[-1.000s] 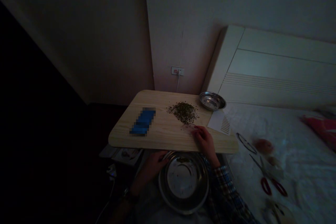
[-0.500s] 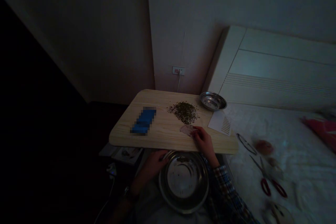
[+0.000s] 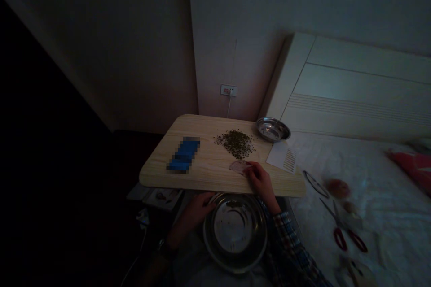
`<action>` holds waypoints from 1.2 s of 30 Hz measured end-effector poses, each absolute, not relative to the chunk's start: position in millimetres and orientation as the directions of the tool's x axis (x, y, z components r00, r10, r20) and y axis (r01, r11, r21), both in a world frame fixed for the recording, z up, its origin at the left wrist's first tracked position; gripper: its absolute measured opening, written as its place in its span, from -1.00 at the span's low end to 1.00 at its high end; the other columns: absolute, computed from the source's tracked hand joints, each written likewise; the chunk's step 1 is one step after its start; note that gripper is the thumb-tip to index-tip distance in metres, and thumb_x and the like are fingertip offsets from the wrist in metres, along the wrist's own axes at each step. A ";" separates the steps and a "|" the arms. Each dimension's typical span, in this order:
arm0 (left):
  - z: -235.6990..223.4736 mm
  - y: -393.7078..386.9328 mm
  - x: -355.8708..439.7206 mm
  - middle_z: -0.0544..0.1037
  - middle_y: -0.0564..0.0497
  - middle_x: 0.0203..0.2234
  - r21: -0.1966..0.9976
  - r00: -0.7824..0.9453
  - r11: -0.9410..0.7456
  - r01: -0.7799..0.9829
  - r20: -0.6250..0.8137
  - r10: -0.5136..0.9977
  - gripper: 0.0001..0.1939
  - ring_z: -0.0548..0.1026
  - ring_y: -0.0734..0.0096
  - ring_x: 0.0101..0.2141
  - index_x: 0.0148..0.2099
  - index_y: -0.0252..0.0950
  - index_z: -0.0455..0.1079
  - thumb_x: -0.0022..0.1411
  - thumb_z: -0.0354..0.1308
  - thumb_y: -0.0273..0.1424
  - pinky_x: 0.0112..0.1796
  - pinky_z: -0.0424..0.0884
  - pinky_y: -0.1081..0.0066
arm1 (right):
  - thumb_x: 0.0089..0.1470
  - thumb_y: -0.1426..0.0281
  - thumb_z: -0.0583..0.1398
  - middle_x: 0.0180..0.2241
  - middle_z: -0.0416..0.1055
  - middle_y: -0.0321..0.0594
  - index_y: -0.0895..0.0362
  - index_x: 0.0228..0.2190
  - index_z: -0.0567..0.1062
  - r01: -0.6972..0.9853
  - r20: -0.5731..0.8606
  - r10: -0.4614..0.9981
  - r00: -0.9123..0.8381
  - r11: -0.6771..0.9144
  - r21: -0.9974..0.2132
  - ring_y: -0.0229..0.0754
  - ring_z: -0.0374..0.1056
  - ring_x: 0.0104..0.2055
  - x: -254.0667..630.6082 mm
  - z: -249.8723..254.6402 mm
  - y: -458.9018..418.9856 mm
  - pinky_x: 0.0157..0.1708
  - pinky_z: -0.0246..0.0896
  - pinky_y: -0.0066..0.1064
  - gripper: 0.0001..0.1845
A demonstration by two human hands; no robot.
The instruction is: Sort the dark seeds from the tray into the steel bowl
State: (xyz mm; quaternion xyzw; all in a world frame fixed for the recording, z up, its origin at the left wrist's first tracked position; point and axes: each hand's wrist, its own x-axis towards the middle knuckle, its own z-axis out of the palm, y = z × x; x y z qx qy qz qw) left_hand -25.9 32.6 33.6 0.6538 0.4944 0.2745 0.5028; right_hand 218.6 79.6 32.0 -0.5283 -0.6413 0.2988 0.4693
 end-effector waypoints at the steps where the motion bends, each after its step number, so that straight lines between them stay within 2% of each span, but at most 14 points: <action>1: 33.7 32.2 -25.8 0.58 -0.05 -0.24 0.932 0.366 -0.011 0.362 -0.131 0.921 -0.63 0.48 0.19 -0.19 -0.12 -0.34 0.46 0.03 0.11 -0.30 -0.11 0.33 0.34 | 0.06 0.41 0.02 -0.36 0.48 -0.23 0.12 -0.13 0.36 0.397 0.288 0.958 0.002 0.264 -0.879 -0.20 0.39 -0.31 218.3 32.6 79.6 -0.24 0.25 -0.36 -0.69; 13: 32.9 32.7 -24.9 0.58 -0.05 -0.23 0.933 0.372 -0.043 0.357 -0.100 0.923 -0.65 0.49 0.20 -0.20 -0.13 -0.34 0.47 0.03 0.10 -0.31 -0.13 0.34 0.34 | 0.07 0.38 0.03 -0.36 0.48 -0.24 0.11 -0.12 0.36 0.372 0.280 0.958 -0.065 0.283 -0.884 -0.20 0.38 -0.32 214.2 35.9 75.9 -0.25 0.26 -0.38 -0.69; 20: 32.8 31.8 -24.7 0.58 -0.06 -0.21 0.935 0.363 -0.031 0.352 -0.106 0.926 -0.64 0.49 0.20 -0.19 -0.11 -0.34 0.45 0.03 0.10 -0.30 -0.12 0.34 0.34 | 0.08 0.39 0.02 -0.34 0.47 -0.22 0.12 -0.11 0.35 0.345 0.283 0.959 -0.007 0.268 -0.899 -0.19 0.37 -0.30 218.1 35.9 75.4 -0.25 0.25 -0.36 -0.68; 26: 30.9 31.8 -26.2 0.56 -0.06 -0.19 0.937 0.374 -0.042 0.345 -0.096 0.923 -0.63 0.49 0.19 -0.18 -0.10 -0.34 0.45 0.03 0.12 -0.30 -0.12 0.34 0.34 | 0.07 0.37 0.05 -0.38 0.46 -0.24 0.12 -0.14 0.38 0.326 0.265 0.960 -0.090 0.280 -0.903 -0.19 0.38 -0.31 220.0 36.6 74.4 -0.25 0.24 -0.38 -0.71; 31: 32.1 32.0 -26.3 0.56 -0.06 -0.18 0.934 0.391 -0.047 0.355 -0.102 0.915 -0.63 0.48 0.20 -0.17 -0.10 -0.34 0.44 0.06 0.09 -0.29 -0.11 0.33 0.35 | 0.09 0.38 0.04 -0.40 0.46 -0.25 0.12 -0.15 0.38 0.355 0.271 0.959 -0.076 0.280 -0.892 -0.21 0.36 -0.35 217.9 36.6 73.7 -0.31 0.23 -0.41 -0.72; 36: 31.8 32.2 -27.3 0.56 -0.05 -0.18 0.918 0.382 -0.072 0.389 -0.091 0.920 -0.65 0.47 0.19 -0.16 -0.12 -0.33 0.45 0.06 0.08 -0.31 -0.10 0.31 0.35 | 0.10 0.36 0.04 -0.39 0.47 -0.26 0.11 -0.13 0.39 0.362 0.264 0.956 -0.127 0.293 -0.885 -0.21 0.36 -0.34 216.8 39.2 72.1 -0.29 0.22 -0.41 -0.71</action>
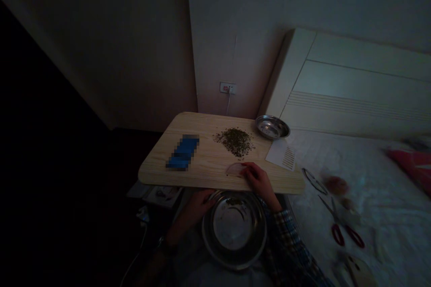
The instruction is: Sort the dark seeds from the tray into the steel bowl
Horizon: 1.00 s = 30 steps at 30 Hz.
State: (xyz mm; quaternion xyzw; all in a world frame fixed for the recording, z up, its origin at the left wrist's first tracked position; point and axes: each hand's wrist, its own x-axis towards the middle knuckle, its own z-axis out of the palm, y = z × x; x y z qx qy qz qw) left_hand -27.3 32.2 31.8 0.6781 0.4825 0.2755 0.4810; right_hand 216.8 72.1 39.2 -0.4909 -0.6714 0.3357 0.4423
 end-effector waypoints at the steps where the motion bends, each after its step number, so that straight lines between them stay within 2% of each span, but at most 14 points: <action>1: 31.3 32.2 -27.4 0.56 -0.05 -0.19 0.918 0.381 -0.067 0.391 -0.095 0.920 -0.65 0.47 0.19 -0.17 -0.12 -0.33 0.45 0.06 0.08 -0.31 -0.11 0.31 0.36 | 0.11 0.35 0.04 -0.38 0.47 -0.26 0.11 -0.13 0.39 0.362 0.262 0.955 -0.138 0.295 -0.884 -0.21 0.37 -0.33 216.9 40.2 71.6 -0.28 0.22 -0.41 -0.71; 13: 34.3 31.0 -26.4 0.57 -0.03 -0.20 0.926 0.365 -0.041 0.374 -0.107 0.925 -0.65 0.48 0.20 -0.18 -0.12 -0.31 0.45 0.06 0.08 -0.28 -0.13 0.33 0.37 | 0.11 0.29 0.07 -0.36 0.49 -0.23 0.11 -0.16 0.47 0.317 0.228 0.947 -0.226 0.293 -0.902 -0.16 0.37 -0.26 221.0 48.8 63.9 -0.18 0.21 -0.35 -0.70; 19: 40.5 28.9 -25.6 0.57 -0.02 -0.21 0.926 0.372 -0.041 0.375 -0.110 0.922 -0.65 0.48 0.20 -0.20 -0.12 -0.31 0.46 0.06 0.08 -0.29 -0.14 0.34 0.36 | 0.08 0.27 0.10 -0.40 0.49 -0.24 0.12 -0.23 0.50 0.269 0.183 0.946 -0.269 0.256 -0.929 -0.17 0.38 -0.32 223.2 49.9 63.1 -0.24 0.23 -0.36 -0.72; 21: 39.5 29.1 -25.6 0.57 -0.03 -0.20 0.935 0.377 -0.031 0.352 -0.111 0.919 -0.65 0.49 0.21 -0.19 -0.12 -0.31 0.46 0.06 0.09 -0.28 -0.13 0.34 0.37 | 0.07 0.27 0.10 -0.41 0.48 -0.24 0.12 -0.21 0.48 0.252 0.191 0.958 -0.215 0.243 -0.937 -0.17 0.38 -0.32 224.2 45.4 65.7 -0.25 0.23 -0.36 -0.71; 27: 30.9 31.5 -25.4 0.57 -0.04 -0.20 0.942 0.356 -0.003 0.336 -0.124 0.926 -0.63 0.49 0.19 -0.19 -0.13 -0.32 0.46 0.03 0.11 -0.26 -0.13 0.35 0.35 | 0.07 0.30 0.05 -0.40 0.47 -0.20 0.14 -0.18 0.41 0.294 0.291 0.941 0.171 0.233 -0.927 -0.16 0.37 -0.33 227.4 30.1 75.4 -0.28 0.24 -0.34 -0.70; 30: 28.7 32.6 -26.0 0.57 -0.02 -0.20 0.943 0.358 -0.006 0.334 -0.121 0.926 -0.63 0.49 0.19 -0.18 -0.12 -0.30 0.47 0.02 0.12 -0.25 -0.11 0.34 0.35 | 0.06 0.32 0.04 -0.38 0.47 -0.19 0.15 -0.16 0.39 0.336 0.322 0.911 0.258 0.227 -0.914 -0.16 0.37 -0.33 227.6 26.0 76.9 -0.29 0.24 -0.33 -0.69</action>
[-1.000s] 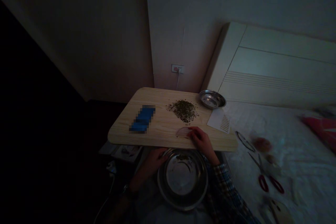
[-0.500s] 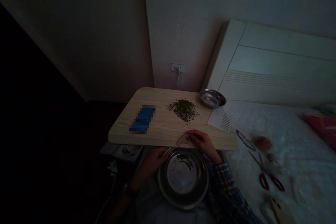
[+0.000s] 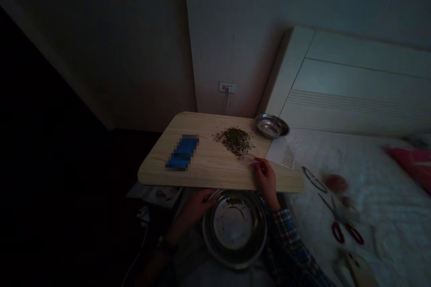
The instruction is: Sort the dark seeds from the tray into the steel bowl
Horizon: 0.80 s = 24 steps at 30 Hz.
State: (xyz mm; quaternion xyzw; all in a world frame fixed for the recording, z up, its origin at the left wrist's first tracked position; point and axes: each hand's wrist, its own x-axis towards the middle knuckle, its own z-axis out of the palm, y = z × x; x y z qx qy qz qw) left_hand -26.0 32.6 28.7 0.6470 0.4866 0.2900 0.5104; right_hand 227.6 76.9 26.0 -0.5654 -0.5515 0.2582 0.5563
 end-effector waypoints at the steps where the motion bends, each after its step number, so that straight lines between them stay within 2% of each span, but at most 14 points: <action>1: 28.5 32.9 -26.3 0.57 -0.01 -0.20 0.943 0.363 -0.006 0.332 -0.122 0.924 -0.63 0.48 0.19 -0.18 -0.12 -0.29 0.47 0.02 0.12 -0.25 -0.11 0.34 0.35 | 0.06 0.33 0.03 -0.37 0.47 -0.18 0.15 -0.16 0.38 0.355 0.332 0.902 0.276 0.225 -0.907 -0.16 0.37 -0.33 227.3 25.2 76.9 -0.29 0.24 -0.33 -0.69; 10: 29.0 33.3 -27.3 0.56 -0.06 -0.18 0.943 0.380 0.011 0.333 -0.145 0.914 -0.61 0.49 0.18 -0.16 -0.10 -0.31 0.45 0.02 0.12 -0.27 -0.11 0.34 0.33 | 0.07 0.34 0.01 -0.36 0.46 -0.18 0.16 -0.14 0.37 0.430 0.363 0.873 0.326 0.205 -0.879 -0.16 0.37 -0.34 223.6 23.0 75.3 -0.31 0.23 -0.35 -0.68; 19: 28.3 33.7 -27.7 0.57 -0.08 -0.19 0.942 0.364 0.006 0.334 -0.136 0.921 -0.60 0.49 0.18 -0.17 -0.10 -0.33 0.45 0.02 0.13 -0.27 -0.11 0.35 0.32 | 0.10 0.35 -0.01 -0.33 0.47 -0.16 0.15 -0.14 0.41 0.505 0.381 0.884 0.271 0.207 -0.838 -0.14 0.36 -0.29 222.2 30.1 71.8 -0.26 0.20 -0.34 -0.67; 24: 27.2 33.5 -28.0 0.56 -0.08 -0.17 0.940 0.351 0.009 0.341 -0.137 0.926 -0.61 0.48 0.19 -0.15 -0.10 -0.34 0.45 0.02 0.13 -0.30 -0.09 0.34 0.34 | 0.10 0.34 0.00 -0.35 0.47 -0.20 0.13 -0.13 0.39 0.460 0.352 0.920 0.171 0.241 -0.855 -0.16 0.36 -0.32 222.4 34.4 70.7 -0.29 0.21 -0.37 -0.68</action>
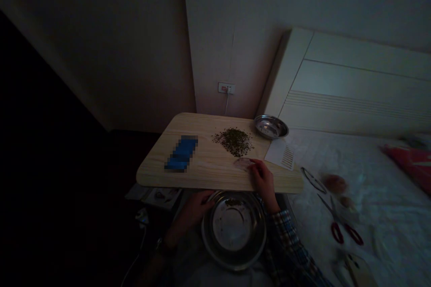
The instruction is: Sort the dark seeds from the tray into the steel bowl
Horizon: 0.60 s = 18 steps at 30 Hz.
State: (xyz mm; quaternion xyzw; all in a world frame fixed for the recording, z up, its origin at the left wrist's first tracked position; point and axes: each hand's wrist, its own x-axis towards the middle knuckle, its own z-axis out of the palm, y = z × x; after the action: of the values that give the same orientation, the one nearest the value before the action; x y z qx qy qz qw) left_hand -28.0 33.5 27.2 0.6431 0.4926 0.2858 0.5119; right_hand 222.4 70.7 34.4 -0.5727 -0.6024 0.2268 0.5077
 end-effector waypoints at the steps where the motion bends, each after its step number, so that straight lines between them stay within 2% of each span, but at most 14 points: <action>1: 27.7 33.3 -27.9 0.56 -0.08 -0.17 0.941 0.356 0.008 0.340 -0.136 0.924 -0.61 0.49 0.19 -0.16 -0.09 -0.34 0.45 0.02 0.13 -0.29 -0.09 0.34 0.34 | 0.10 0.34 0.01 -0.35 0.47 -0.20 0.12 -0.12 0.39 0.448 0.345 0.929 0.138 0.252 -0.858 -0.16 0.36 -0.32 222.6 34.9 70.8 -0.28 0.21 -0.37 -0.68; 5: 29.2 33.2 -27.5 0.55 -0.08 -0.16 0.943 0.373 0.007 0.332 -0.139 0.917 -0.60 0.48 0.18 -0.15 -0.08 -0.33 0.44 0.02 0.13 -0.29 -0.08 0.34 0.32 | 0.10 0.34 0.02 -0.35 0.47 -0.22 0.12 -0.10 0.38 0.465 0.326 0.941 0.095 0.248 -0.850 -0.16 0.36 -0.30 222.8 33.7 72.6 -0.26 0.21 -0.36 -0.67; 9: 28.5 33.5 -27.2 0.56 -0.07 -0.17 0.951 0.384 0.018 0.309 -0.142 0.912 -0.60 0.49 0.17 -0.15 -0.08 -0.35 0.44 0.02 0.13 -0.29 -0.08 0.34 0.30 | 0.11 0.34 0.00 -0.36 0.48 -0.21 0.13 -0.09 0.37 0.507 0.336 0.930 0.147 0.221 -0.833 -0.16 0.37 -0.33 221.5 29.7 73.8 -0.30 0.21 -0.37 -0.66; 18: 27.6 34.1 -28.3 0.56 -0.06 -0.16 0.944 0.359 0.005 0.331 -0.131 0.924 -0.61 0.48 0.18 -0.15 -0.09 -0.34 0.44 0.01 0.13 -0.33 -0.09 0.34 0.31 | 0.12 0.36 -0.02 -0.30 0.47 -0.15 0.15 -0.11 0.37 0.554 0.399 0.879 0.261 0.202 -0.807 -0.14 0.36 -0.26 220.9 29.1 71.3 -0.23 0.19 -0.33 -0.67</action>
State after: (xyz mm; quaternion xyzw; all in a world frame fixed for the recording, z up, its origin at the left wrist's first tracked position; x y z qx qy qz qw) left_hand -28.3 34.1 27.6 0.6440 0.4873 0.2880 0.5147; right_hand 220.9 71.3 29.1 -0.6109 -0.5866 0.1600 0.5071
